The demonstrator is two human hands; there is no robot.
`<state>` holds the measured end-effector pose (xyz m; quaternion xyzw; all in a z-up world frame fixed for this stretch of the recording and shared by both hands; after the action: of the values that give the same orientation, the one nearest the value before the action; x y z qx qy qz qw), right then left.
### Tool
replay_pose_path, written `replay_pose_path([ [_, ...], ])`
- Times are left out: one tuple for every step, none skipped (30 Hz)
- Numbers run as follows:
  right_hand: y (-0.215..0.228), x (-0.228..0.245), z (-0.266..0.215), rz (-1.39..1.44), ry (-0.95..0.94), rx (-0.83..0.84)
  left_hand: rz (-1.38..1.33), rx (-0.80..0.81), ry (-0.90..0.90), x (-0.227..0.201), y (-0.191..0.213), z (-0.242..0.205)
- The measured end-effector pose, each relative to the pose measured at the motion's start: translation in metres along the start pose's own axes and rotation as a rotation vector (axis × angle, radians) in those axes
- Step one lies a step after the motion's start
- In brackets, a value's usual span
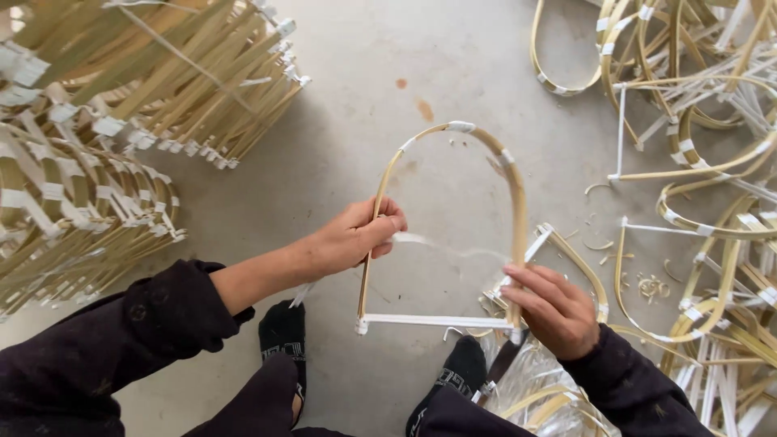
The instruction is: Assembling small bamboo frames by bundling strips and securing them with plastic ties.
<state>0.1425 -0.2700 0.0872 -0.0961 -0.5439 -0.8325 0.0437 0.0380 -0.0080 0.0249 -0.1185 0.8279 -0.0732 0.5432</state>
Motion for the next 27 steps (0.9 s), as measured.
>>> replay_pose_path([
  [0.006, -0.002, 0.001, -0.019, 0.004, -0.059, -0.093, -0.047, 0.106, 0.008, 0.005, 0.000],
  [0.013, 0.001, 0.004, -0.008, 0.009, -0.056, -0.098, -0.058, 0.110, 0.008, 0.010, -0.001],
  [0.020, -0.013, 0.005, -0.026, -0.217, -0.034, -0.179, -0.015, 0.163, 0.012, 0.011, -0.002],
  [0.027, -0.029, 0.004, -0.053, -0.440, -0.016, -0.254, 0.033, 0.205, 0.013, 0.011, 0.000],
  [0.025, -0.029, 0.020, -0.052, -0.431, -0.019, -0.252, 0.026, 0.198, 0.010, 0.014, -0.001],
  [0.025, -0.032, 0.030, 0.138, -0.495, -0.090, -0.295, 0.103, 0.208, 0.009, 0.007, -0.002],
  [0.024, -0.035, 0.040, 0.329, -0.555, -0.161, -0.338, 0.179, 0.217, 0.007, 0.001, -0.004],
  [0.011, -0.039, 0.038, 0.325, -0.556, -0.164, -0.335, 0.182, 0.215, 0.006, -0.001, -0.002],
  [-0.022, -0.043, 0.033, 0.651, -0.631, 0.037, -0.337, 0.230, 0.208, 0.004, -0.007, 0.000],
  [-0.053, -0.040, 0.027, 0.975, -0.690, 0.243, -0.336, 0.277, 0.200, 0.002, -0.012, 0.002],
  [-0.062, -0.033, 0.036, 0.971, -0.690, 0.238, -0.332, 0.281, 0.197, 0.000, -0.012, 0.004],
  [-0.080, -0.013, 0.040, 1.119, -0.647, 0.405, -0.294, 0.308, 0.197, 0.001, -0.016, 0.004],
  [-0.095, 0.009, 0.043, 1.262, -0.601, 0.574, -0.255, 0.334, 0.196, 0.002, -0.020, 0.004],
  [-0.109, 0.000, 0.030, 1.264, -0.609, 0.572, -0.257, 0.340, 0.201, 0.008, -0.019, 0.007],
  [-0.130, -0.011, 0.008, 1.210, -0.766, 0.679, -0.213, 0.310, 0.216, 0.016, -0.015, 0.011],
  [-0.148, -0.022, -0.017, 1.150, -0.925, 0.786, -0.169, 0.286, 0.232, 0.023, -0.013, 0.016],
  [-0.158, -0.044, -0.031, 1.151, -0.939, 0.781, -0.170, 0.298, 0.238, 0.042, -0.009, 0.027],
  [-0.166, -0.075, -0.046, 1.087, -1.020, 0.670, -0.062, 0.201, 0.224, 0.062, 0.003, 0.040],
  [-0.172, -0.105, -0.062, 1.020, -1.098, 0.559, 0.047, 0.104, 0.208, 0.080, 0.015, 0.053],
  [-0.176, -0.123, -0.073, 1.021, -1.103, 0.558, 0.047, 0.108, 0.212, 0.102, 0.020, 0.066],
  [-0.178, -0.144, -0.082, 0.914, -1.076, 0.543, 0.080, 0.027, 0.203, 0.122, 0.031, 0.079],
  [-0.178, -0.166, -0.092, 0.806, -1.049, 0.529, 0.111, -0.054, 0.195, 0.142, 0.041, 0.093],
  [-0.181, -0.172, -0.094, 0.806, -1.056, 0.531, 0.109, -0.049, 0.198, 0.155, 0.043, 0.105],
  [-0.180, -0.179, -0.097, 0.673, -1.030, 0.529, 0.140, -0.097, 0.180, 0.167, 0.048, 0.118],
  [-0.178, -0.187, -0.099, 0.540, -1.001, 0.528, 0.171, -0.145, 0.161, 0.178, 0.052, 0.130],
  [-0.177, -0.187, -0.097, 0.540, -1.009, 0.528, 0.170, -0.138, 0.164, 0.181, 0.053, 0.139],
  [-0.175, -0.190, -0.096, 0.469, -1.034, 0.550, 0.320, -0.168, 0.153, 0.182, 0.057, 0.148],
])
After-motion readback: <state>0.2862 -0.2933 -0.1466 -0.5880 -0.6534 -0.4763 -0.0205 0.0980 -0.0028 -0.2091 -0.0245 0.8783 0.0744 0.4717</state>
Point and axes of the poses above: each hand's wrist, its own z-axis towards the middle knuckle, its own y-axis out of the back of the hand, x = y × z, the point moved 7 cm from there along z, towards the middle knuckle, and after that the axes turned 10 degrees about -z, right-handed, at the moved point
